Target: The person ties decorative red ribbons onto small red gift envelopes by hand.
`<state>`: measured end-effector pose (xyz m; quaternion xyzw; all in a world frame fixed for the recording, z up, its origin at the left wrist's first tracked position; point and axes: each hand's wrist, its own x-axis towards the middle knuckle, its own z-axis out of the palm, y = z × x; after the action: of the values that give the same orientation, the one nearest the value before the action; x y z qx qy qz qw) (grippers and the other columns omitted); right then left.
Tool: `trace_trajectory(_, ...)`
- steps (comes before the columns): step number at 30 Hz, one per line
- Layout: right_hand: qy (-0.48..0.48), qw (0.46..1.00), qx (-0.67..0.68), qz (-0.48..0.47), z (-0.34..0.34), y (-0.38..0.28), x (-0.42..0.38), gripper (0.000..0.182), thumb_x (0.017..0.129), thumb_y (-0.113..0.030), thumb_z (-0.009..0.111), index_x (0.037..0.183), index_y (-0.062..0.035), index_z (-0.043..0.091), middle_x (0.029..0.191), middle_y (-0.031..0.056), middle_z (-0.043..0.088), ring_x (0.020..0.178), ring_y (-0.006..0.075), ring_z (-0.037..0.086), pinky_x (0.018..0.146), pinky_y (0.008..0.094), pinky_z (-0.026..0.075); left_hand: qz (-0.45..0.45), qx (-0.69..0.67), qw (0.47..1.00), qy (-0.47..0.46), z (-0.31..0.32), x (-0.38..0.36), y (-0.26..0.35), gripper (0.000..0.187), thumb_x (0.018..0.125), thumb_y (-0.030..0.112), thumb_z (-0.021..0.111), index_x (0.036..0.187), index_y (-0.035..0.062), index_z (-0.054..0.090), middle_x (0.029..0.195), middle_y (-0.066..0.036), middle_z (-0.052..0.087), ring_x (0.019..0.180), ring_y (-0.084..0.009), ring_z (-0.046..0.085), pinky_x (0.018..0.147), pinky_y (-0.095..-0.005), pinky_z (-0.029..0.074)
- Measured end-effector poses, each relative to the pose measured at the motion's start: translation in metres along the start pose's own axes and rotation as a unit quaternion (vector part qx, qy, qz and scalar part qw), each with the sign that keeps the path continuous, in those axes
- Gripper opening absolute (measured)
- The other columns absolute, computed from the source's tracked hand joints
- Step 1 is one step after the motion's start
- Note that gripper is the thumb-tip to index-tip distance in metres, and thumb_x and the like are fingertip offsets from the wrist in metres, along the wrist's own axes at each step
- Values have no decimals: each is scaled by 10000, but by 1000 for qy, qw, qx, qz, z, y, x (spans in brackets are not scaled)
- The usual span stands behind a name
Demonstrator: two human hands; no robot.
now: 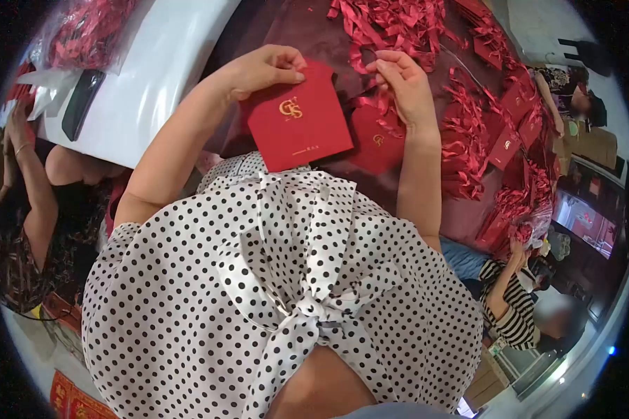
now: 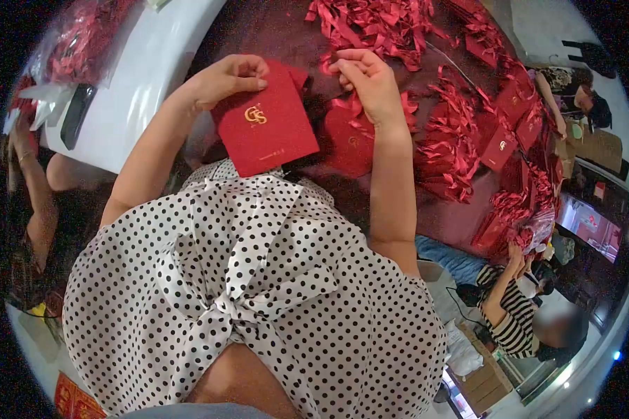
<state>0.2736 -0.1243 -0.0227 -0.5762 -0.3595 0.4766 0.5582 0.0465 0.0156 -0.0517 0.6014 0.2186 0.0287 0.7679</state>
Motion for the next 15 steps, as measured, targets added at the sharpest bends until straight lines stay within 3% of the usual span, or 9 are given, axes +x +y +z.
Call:
trace_trajectory(7, -2, 998, -58, 22, 69, 19, -26, 129, 844, -106, 605, 924, -4, 600, 783, 1, 615, 717, 51, 556, 641, 186, 446, -18, -91, 995, -34, 0, -7, -6, 98, 839, 80, 585, 930, 44, 573, 868, -1, 611, 789, -62, 572, 713, -207, 470)
trace_trajectory(9, 27, 995, -93, -27, 76, 30, -29, 132, 842, -108, 607, 912, 5, 604, 783, 3, 615, 703, 47, 550, 640, 189, 450, -20, -163, 982, -97, -3, -10, -9, 174, 849, 95, 580, 1010, 29, 566, 930, -17, 626, 828, -86, 601, 762, -221, 490)
trace_trajectory(15, 48, 994, -101, -12, 81, 24, -43, 132, 830, -109, 623, 896, 6, 624, 767, -3, 614, 685, 39, 541, 623, 184, 441, -15, -195, 973, -122, -1, -19, -12, 206, 866, 118, 572, 1049, 27, 555, 961, -24, 626, 859, -92, 604, 790, -226, 491)
